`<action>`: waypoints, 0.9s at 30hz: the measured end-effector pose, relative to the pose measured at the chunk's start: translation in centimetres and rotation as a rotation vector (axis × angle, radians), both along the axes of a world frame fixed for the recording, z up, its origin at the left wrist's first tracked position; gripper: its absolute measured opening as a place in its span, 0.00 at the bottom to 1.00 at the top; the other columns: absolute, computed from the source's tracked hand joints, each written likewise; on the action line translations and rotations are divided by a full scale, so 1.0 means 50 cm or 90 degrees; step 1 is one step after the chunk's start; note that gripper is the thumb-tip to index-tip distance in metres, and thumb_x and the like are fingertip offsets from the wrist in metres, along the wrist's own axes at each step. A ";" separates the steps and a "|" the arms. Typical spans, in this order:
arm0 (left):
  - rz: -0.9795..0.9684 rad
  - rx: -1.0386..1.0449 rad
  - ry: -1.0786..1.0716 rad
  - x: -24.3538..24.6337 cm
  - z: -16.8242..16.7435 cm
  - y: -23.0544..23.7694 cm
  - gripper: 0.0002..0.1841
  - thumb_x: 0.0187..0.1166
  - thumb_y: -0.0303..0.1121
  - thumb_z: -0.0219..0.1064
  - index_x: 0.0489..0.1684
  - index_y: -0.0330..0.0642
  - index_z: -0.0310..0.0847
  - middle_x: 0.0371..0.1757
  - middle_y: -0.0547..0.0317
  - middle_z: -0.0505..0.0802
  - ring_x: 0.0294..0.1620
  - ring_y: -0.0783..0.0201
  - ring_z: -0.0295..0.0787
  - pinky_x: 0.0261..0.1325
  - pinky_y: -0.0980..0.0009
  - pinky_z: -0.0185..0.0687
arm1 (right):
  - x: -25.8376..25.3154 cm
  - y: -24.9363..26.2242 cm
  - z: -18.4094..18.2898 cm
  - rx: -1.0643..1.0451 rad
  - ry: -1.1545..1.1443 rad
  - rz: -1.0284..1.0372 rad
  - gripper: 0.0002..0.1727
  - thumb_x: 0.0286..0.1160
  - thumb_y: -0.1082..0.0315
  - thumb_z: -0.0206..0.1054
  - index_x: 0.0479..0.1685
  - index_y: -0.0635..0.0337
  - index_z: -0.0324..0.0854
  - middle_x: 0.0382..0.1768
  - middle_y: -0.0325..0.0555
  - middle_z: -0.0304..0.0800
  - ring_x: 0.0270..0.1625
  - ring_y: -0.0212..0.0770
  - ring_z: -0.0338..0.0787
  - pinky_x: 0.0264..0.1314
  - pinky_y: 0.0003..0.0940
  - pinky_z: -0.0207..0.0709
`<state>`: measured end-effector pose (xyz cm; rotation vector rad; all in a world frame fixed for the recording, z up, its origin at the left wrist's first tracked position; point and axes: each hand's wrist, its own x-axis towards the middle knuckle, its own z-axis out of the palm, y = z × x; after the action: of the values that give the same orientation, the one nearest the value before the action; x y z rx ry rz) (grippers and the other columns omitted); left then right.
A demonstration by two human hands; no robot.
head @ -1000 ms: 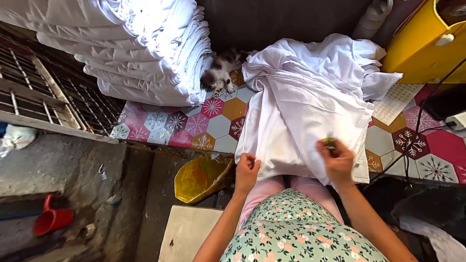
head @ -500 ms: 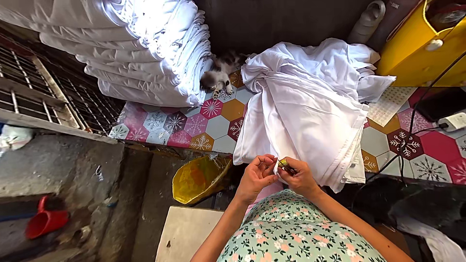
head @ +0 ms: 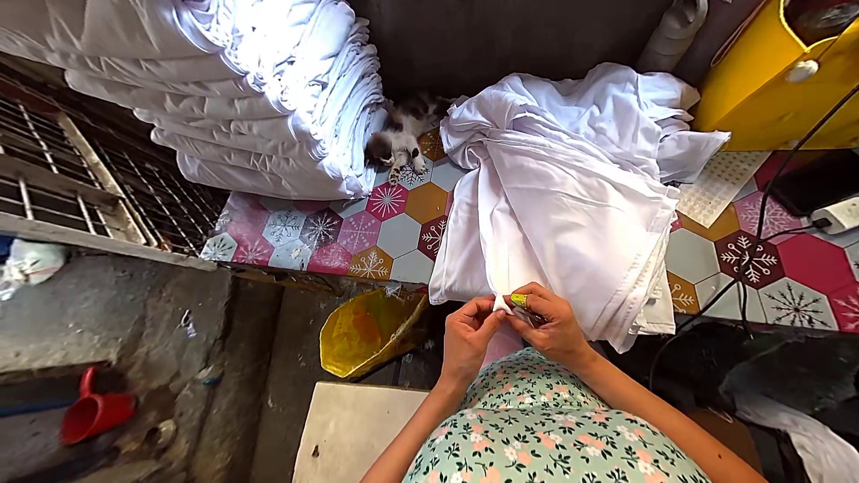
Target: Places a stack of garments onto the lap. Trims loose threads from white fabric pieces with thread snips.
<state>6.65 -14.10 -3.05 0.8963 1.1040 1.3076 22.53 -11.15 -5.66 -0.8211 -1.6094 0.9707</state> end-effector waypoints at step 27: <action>0.132 -0.269 0.087 -0.090 -0.125 0.028 0.12 0.84 0.22 0.62 0.60 0.26 0.78 0.48 0.47 0.93 0.45 0.63 0.94 0.50 0.67 0.91 | 0.116 0.060 0.061 -0.048 -0.099 -0.245 0.10 0.77 0.73 0.67 0.45 0.76 0.84 0.37 0.38 0.90 0.32 0.13 0.80 0.38 0.12 0.77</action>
<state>2.13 -12.71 -9.28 0.5709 1.5434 1.1268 28.36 -8.15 -2.61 -1.2316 -1.4756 0.7073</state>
